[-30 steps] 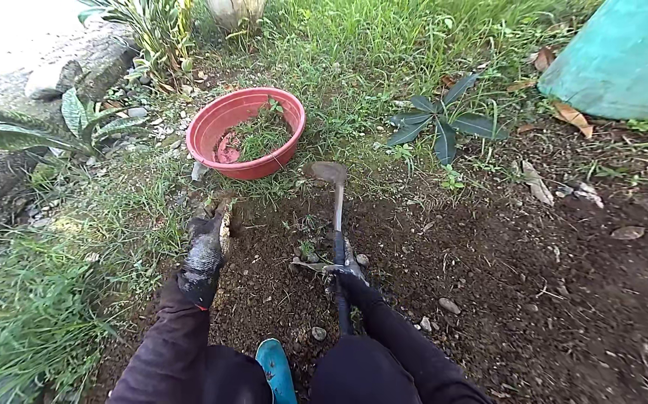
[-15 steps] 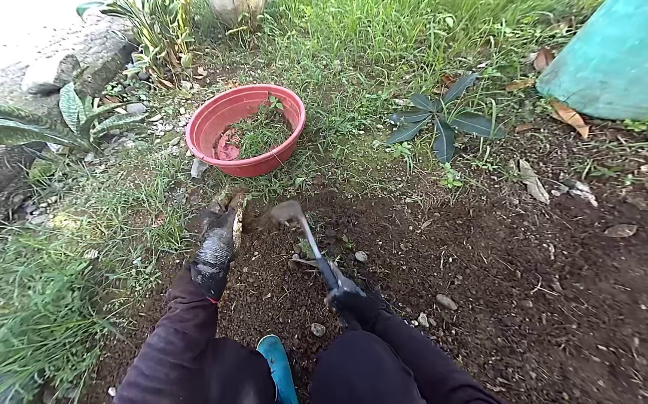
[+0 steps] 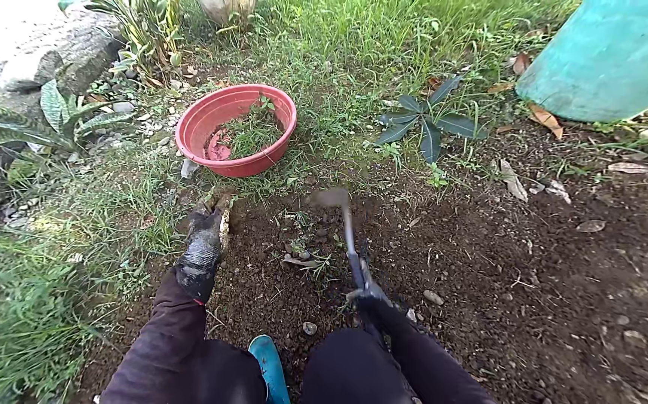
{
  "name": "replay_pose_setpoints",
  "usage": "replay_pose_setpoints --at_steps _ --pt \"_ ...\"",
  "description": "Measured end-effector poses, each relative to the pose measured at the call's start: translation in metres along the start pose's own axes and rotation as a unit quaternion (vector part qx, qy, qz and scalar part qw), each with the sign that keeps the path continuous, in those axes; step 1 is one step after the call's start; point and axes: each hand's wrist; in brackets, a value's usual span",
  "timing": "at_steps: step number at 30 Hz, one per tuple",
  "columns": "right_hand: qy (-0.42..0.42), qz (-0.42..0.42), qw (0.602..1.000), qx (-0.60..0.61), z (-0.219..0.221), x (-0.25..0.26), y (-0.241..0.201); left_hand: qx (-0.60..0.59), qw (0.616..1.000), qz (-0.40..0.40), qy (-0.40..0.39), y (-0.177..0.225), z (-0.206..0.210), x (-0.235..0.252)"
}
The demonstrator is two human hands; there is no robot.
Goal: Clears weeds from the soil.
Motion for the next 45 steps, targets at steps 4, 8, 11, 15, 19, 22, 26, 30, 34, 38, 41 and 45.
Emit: replay_pose_setpoints --at_steps 4,8,11,15,19,22,26,30,34,38,41,45 --pt "-0.064 0.033 0.980 -0.187 -0.017 -0.034 0.048 -0.001 1.000 0.009 -0.007 -0.010 -0.006 0.002" --pt "0.051 -0.029 0.997 -0.057 -0.016 -0.033 0.010 -0.013 0.999 -0.021 0.021 0.005 0.007 0.006" --pt "0.115 -0.086 0.980 0.141 0.000 -0.003 -0.038 -0.042 0.998 -0.014 0.042 0.015 0.010 0.007" --pt "0.077 -0.041 0.990 0.108 0.012 0.001 -0.020 -0.007 1.000 0.002 0.015 -0.001 0.001 0.003" --pt "0.033 0.039 0.998 -0.036 -0.006 -0.035 0.045 -0.012 0.999 -0.017 0.043 0.013 0.004 0.006" --pt "0.065 0.031 0.996 0.056 -0.021 -0.049 0.036 0.004 0.998 -0.041 0.037 0.009 0.006 0.009" --pt "0.110 -0.065 0.968 0.218 -0.004 -0.017 -0.010 -0.013 0.999 -0.018 0.036 0.021 0.015 0.004" --pt "0.026 -0.026 0.998 0.047 0.009 -0.002 0.016 0.037 0.999 0.007 -0.018 -0.002 0.000 -0.006" --pt "0.014 0.032 0.998 0.048 -0.005 -0.020 0.024 -0.022 0.999 -0.010 0.041 0.017 0.006 0.002" --pt "0.058 -0.022 0.982 0.181 -0.012 -0.013 0.000 -0.009 0.999 -0.023 0.030 0.009 0.007 0.010" --pt "0.042 -0.034 0.972 0.228 0.010 0.010 -0.010 -0.033 0.999 -0.011 0.011 0.018 0.019 0.006" --pt "-0.026 0.049 0.998 0.010 0.009 -0.019 0.039 -0.042 0.999 -0.005 0.008 0.021 0.020 -0.001"
Point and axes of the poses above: each hand's wrist, its own x-axis towards the middle knuckle, its own z-axis out of the palm, y = z × x, and after that the axes turned 9 degrees about -y, right-handed
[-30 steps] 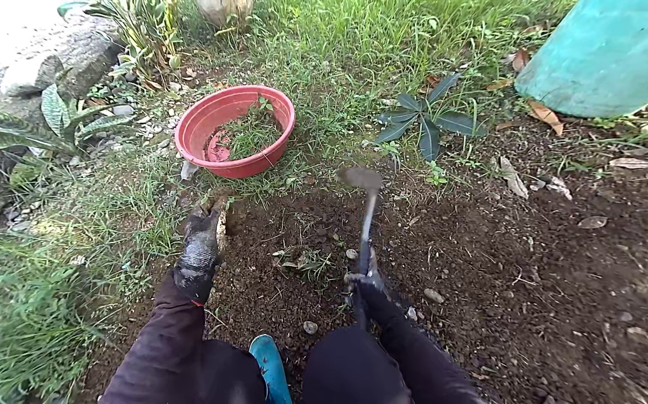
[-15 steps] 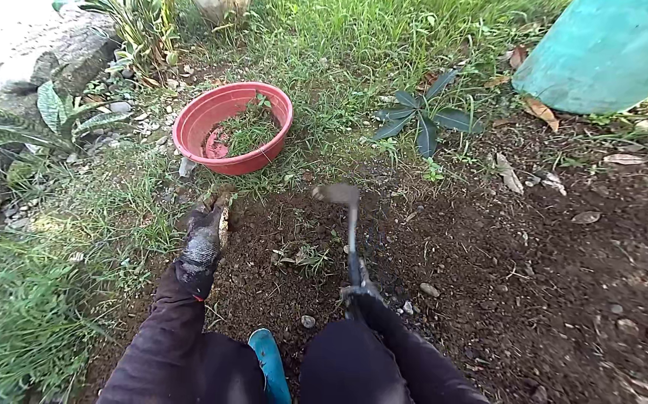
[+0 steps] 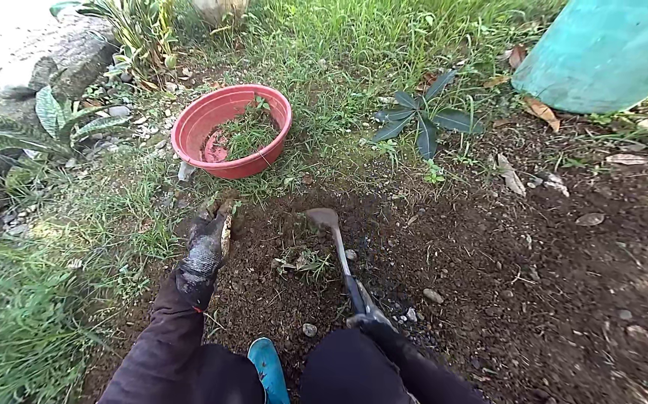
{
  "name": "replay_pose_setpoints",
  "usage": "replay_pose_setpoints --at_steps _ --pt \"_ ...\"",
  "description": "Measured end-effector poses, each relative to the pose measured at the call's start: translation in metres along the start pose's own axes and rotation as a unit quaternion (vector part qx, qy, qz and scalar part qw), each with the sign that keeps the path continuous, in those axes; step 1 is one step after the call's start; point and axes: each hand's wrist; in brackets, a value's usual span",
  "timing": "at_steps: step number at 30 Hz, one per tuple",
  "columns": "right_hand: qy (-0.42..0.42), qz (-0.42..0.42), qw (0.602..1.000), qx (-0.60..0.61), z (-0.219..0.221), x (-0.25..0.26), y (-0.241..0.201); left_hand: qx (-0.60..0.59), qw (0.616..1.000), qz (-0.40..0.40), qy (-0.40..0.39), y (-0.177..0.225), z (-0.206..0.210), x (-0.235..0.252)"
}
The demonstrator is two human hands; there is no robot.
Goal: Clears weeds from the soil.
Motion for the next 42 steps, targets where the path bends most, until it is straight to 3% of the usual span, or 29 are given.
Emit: replay_pose_setpoints --at_steps 4,10,15,19,23,26,29,31,34,37,38,40,42 --pt "0.005 -0.029 1.000 -0.005 -0.028 -0.027 0.010 0.054 0.998 -0.022 0.022 -0.014 -0.014 0.009" --pt "0.072 -0.086 0.976 0.184 0.004 0.026 -0.068 0.073 0.997 -0.002 0.002 0.005 0.005 0.006" --pt "-0.002 0.007 0.995 -0.101 0.013 0.034 -0.049 0.036 0.999 0.005 -0.007 -0.008 -0.002 0.004" --pt "0.032 -0.025 0.999 0.021 0.003 0.019 -0.049 0.051 0.998 -0.028 0.021 -0.006 -0.007 0.009" --pt "0.049 -0.053 0.985 0.159 0.021 0.032 -0.076 0.048 0.999 -0.020 0.008 -0.003 0.002 0.010" --pt "-0.025 -0.010 0.998 -0.058 0.012 0.027 -0.050 0.040 0.999 -0.011 -0.015 -0.001 0.006 0.003" --pt "-0.055 -0.036 0.990 -0.125 -0.014 -0.008 -0.005 0.029 0.999 -0.016 -0.009 -0.001 0.000 0.001" --pt "-0.035 -0.041 0.993 -0.101 -0.033 -0.024 0.016 0.056 0.998 -0.040 0.005 -0.007 -0.005 0.003" --pt "0.054 -0.073 0.995 0.049 -0.038 -0.041 -0.006 0.091 0.995 -0.045 0.005 -0.005 0.000 0.004" --pt "0.129 -0.067 0.972 0.183 -0.024 -0.024 -0.035 0.089 0.996 -0.018 -0.024 0.001 0.004 -0.001" --pt "0.133 -0.049 0.977 0.161 -0.021 -0.021 -0.034 0.096 0.994 -0.008 -0.044 -0.005 -0.001 -0.006" --pt "0.094 -0.004 0.996 -0.005 -0.021 -0.035 -0.006 0.101 0.993 -0.011 -0.065 -0.012 -0.010 -0.014" --pt "0.052 0.034 0.994 -0.095 -0.025 -0.065 0.022 0.061 0.998 -0.025 -0.025 0.001 0.001 -0.008"
Point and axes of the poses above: each hand's wrist, its own x-axis towards the middle knuckle, its own z-axis out of the palm, y = z × x, and after that the axes turned 9 degrees about -y, right-handed
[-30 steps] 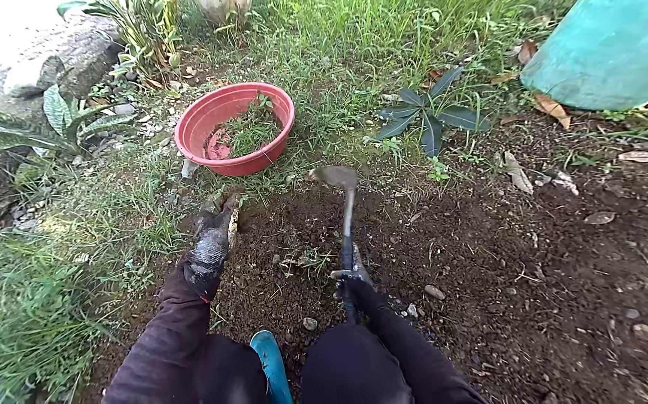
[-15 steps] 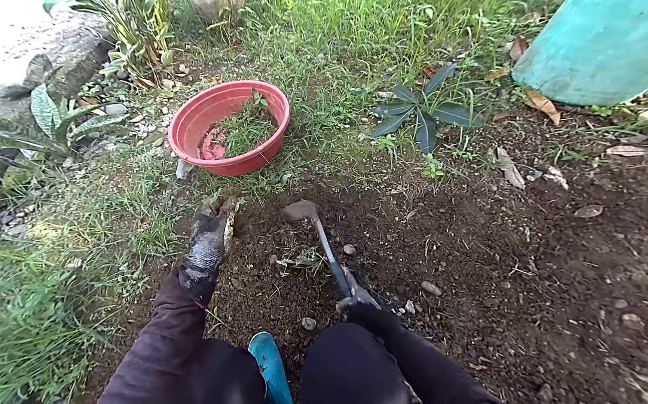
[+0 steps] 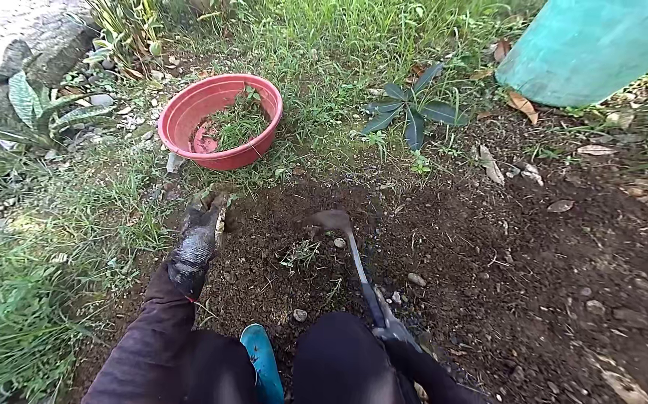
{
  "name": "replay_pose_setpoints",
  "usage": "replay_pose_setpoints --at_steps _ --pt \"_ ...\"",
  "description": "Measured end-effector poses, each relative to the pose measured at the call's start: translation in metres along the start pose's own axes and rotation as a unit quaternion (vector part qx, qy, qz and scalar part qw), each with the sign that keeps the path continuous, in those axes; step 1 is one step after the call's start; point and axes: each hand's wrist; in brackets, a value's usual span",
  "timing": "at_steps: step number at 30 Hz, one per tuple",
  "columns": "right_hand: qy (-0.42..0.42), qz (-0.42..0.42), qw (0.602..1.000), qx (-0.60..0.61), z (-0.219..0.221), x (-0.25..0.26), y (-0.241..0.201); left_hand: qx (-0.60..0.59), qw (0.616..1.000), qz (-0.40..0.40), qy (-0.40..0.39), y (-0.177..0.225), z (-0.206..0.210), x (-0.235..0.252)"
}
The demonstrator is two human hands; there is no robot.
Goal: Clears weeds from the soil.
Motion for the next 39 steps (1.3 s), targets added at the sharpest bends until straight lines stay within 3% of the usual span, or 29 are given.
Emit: replay_pose_setpoints --at_steps 4,9,10,12,14,17,22,24,27,29,31,34,36,37,39 --pt "0.008 0.012 0.996 0.093 -0.017 -0.023 0.031 -0.003 1.000 -0.013 0.023 0.002 0.005 0.007" --pt "0.065 -0.068 0.947 0.308 0.001 0.019 -0.042 0.045 0.998 0.018 -0.028 0.011 0.017 0.002" --pt "0.052 -0.057 0.956 0.282 0.007 0.023 -0.051 0.042 0.998 0.024 -0.036 0.010 0.017 -0.001" --pt "-0.023 -0.009 0.995 0.099 0.011 0.015 -0.044 0.026 0.998 0.018 -0.048 0.005 0.015 -0.005" --pt "-0.082 0.022 0.996 -0.011 0.010 -0.002 -0.020 0.017 0.998 0.008 -0.061 -0.003 0.005 -0.005" --pt "-0.040 -0.029 0.999 0.016 0.005 -0.008 0.017 -0.002 1.000 0.000 -0.015 -0.008 0.006 0.005" --pt "0.083 -0.061 0.979 0.177 0.003 0.012 -0.029 -0.007 0.999 0.020 -0.043 0.005 0.017 0.004" --pt "0.078 -0.030 0.988 0.131 0.012 0.017 -0.036 0.011 0.996 0.054 -0.064 0.004 0.017 0.003" --pt "-0.014 -0.026 0.995 -0.091 0.010 0.013 0.023 0.025 0.992 0.077 -0.095 -0.004 0.012 0.004" --pt "-0.012 -0.012 0.997 -0.074 -0.004 -0.001 0.034 0.049 0.990 0.078 -0.106 -0.006 0.009 0.007" --pt "0.020 -0.015 0.999 0.020 -0.013 -0.018 0.025 0.100 0.986 0.073 -0.116 -0.011 0.008 0.008" --pt "0.093 -0.065 0.975 0.190 -0.019 -0.008 -0.004 0.199 0.955 0.121 -0.184 -0.012 0.012 0.018" --pt "0.130 -0.044 0.957 0.255 -0.012 0.007 -0.025 0.293 0.910 0.162 -0.244 -0.011 0.021 0.022" --pt "0.135 -0.026 0.961 0.238 -0.009 0.012 -0.025 0.348 0.877 0.179 -0.281 -0.016 0.026 0.023" --pt "0.089 0.010 0.992 0.093 -0.010 0.006 -0.001 0.469 0.776 0.228 -0.356 -0.033 0.036 0.022"
Point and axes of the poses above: each hand's wrist, its own x-axis towards the middle knuckle, its own z-axis out of the palm, y = z × x, and after that the axes turned 9 degrees about -y, right-handed
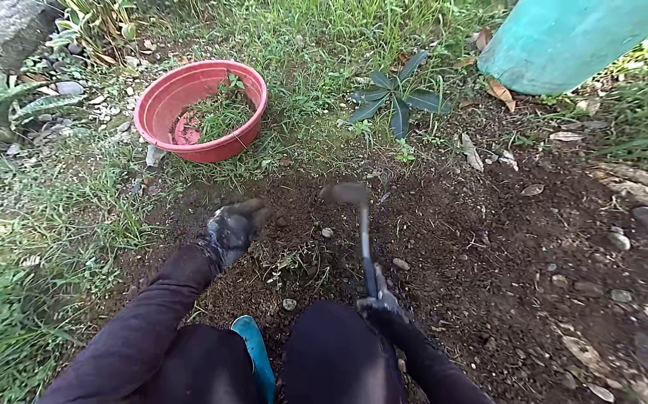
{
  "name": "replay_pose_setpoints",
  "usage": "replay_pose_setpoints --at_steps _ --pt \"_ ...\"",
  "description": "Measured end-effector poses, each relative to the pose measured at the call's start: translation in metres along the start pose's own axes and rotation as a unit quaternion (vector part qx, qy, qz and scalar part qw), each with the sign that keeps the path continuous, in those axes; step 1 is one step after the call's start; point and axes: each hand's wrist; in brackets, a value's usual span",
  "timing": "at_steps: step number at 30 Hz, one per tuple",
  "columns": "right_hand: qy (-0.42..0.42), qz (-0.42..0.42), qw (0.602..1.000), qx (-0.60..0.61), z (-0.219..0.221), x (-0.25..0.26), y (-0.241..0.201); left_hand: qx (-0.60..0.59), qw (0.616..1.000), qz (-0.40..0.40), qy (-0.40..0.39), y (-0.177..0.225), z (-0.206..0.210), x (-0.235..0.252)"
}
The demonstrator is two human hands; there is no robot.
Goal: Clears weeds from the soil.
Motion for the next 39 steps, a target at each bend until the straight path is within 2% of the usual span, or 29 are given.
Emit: replay_pose_setpoints --at_steps 2,4,6,8,9,11,13,15,16,17,19,21,24,25,28,30,31,33,35,36,37,38,39 --pt "-0.020 0.021 0.998 -0.050 -0.014 -0.016 0.024 0.108 0.989 0.082 -0.057 -0.013 0.031 0.003" --pt "-0.001 0.014 1.000 0.012 -0.035 -0.027 0.032 0.096 0.984 0.128 -0.074 -0.026 0.069 0.002" --pt "0.028 -0.006 0.996 0.089 -0.041 -0.038 0.019 0.073 0.982 0.146 -0.091 -0.037 0.107 0.007" --pt "0.069 -0.018 0.990 0.121 -0.036 -0.037 -0.008 0.081 0.983 0.150 -0.065 -0.042 0.139 0.018" --pt "0.085 0.004 0.991 0.106 -0.030 -0.036 -0.020 0.080 0.984 0.144 -0.069 -0.039 0.150 0.025" --pt "0.037 0.033 0.999 -0.008 -0.024 -0.033 -0.024 0.093 0.984 0.133 -0.077 -0.029 0.162 0.041" --pt "0.007 -0.041 0.989 -0.145 -0.033 -0.013 0.033 0.077 0.982 0.137 -0.109 -0.023 0.174 0.063" --pt "0.024 -0.103 0.979 -0.172 -0.045 -0.001 0.073 0.008 0.980 0.155 -0.121 -0.022 0.190 0.086" --pt "0.039 -0.105 0.982 -0.155 -0.046 -0.006 0.066 -0.040 0.980 0.155 -0.119 -0.023 0.197 0.096" --pt "0.041 -0.066 0.989 -0.127 -0.043 -0.023 0.036 -0.084 0.979 0.136 -0.130 -0.021 0.197 0.104" --pt "0.056 -0.008 0.993 -0.107 -0.044 -0.052 -0.010 -0.196 0.970 0.059 -0.127 -0.012 0.174 0.102" --pt "0.096 0.011 0.984 -0.150 -0.062 -0.065 -0.025 -0.353 0.935 0.003 -0.037 -0.008 0.140 0.089" --pt "0.111 0.001 0.946 -0.304 -0.111 -0.072 -0.039 -0.497 0.856 0.004 0.141 -0.012 0.103 0.059" --pt "0.114 0.005 0.927 -0.358 -0.126 -0.074 -0.050 -0.497 0.851 -0.003 0.172 -0.018 0.097 0.052" --pt "0.115 0.035 0.863 -0.491 -0.158 -0.076 -0.090 -0.444 0.886 -0.041 0.127 -0.037 0.090 0.033" --pt "0.124 0.027 0.830 -0.543 -0.165 -0.069 -0.118 -0.403 0.905 -0.045 0.127 -0.046 0.093 0.028" --pt "0.132 0.024 0.810 -0.571 -0.165 -0.065 -0.128 -0.359 0.926 -0.059 0.100 -0.048 0.101 0.027" --pt "0.168 -0.012 0.769 -0.617 -0.161 -0.053 -0.151 -0.245 0.958 -0.144 -0.048 -0.047 0.111 0.034" --pt "0.199 -0.057 0.744 -0.635 -0.149 -0.045 -0.174 -0.159 0.940 -0.240 -0.184 -0.046 0.130 0.047" --pt "0.206 -0.078 0.734 -0.642 -0.143 -0.043 -0.183 -0.156 0.928 -0.268 -0.207 -0.050 0.139 0.047" --pt "0.215 -0.110 0.724 -0.646 -0.138 -0.041 -0.188 -0.179 0.923 -0.280 -0.194 -0.053 0.144 0.042" --pt "0.226 -0.139 0.717 -0.645 -0.133 -0.039 -0.192 -0.227 0.923 -0.279 -0.140 -0.056 0.144 0.034" --pt "0.238 -0.164 0.712 -0.640 -0.128 -0.037 -0.194 -0.287 0.919 -0.266 -0.054 -0.056 0.139 0.026"
Point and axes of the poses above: each hand's wrist, its own x-axis towards the middle knuckle, its own z-axis out of the palm, y = z × x, and after that the axes turned 9 degrees about -y, right-handed
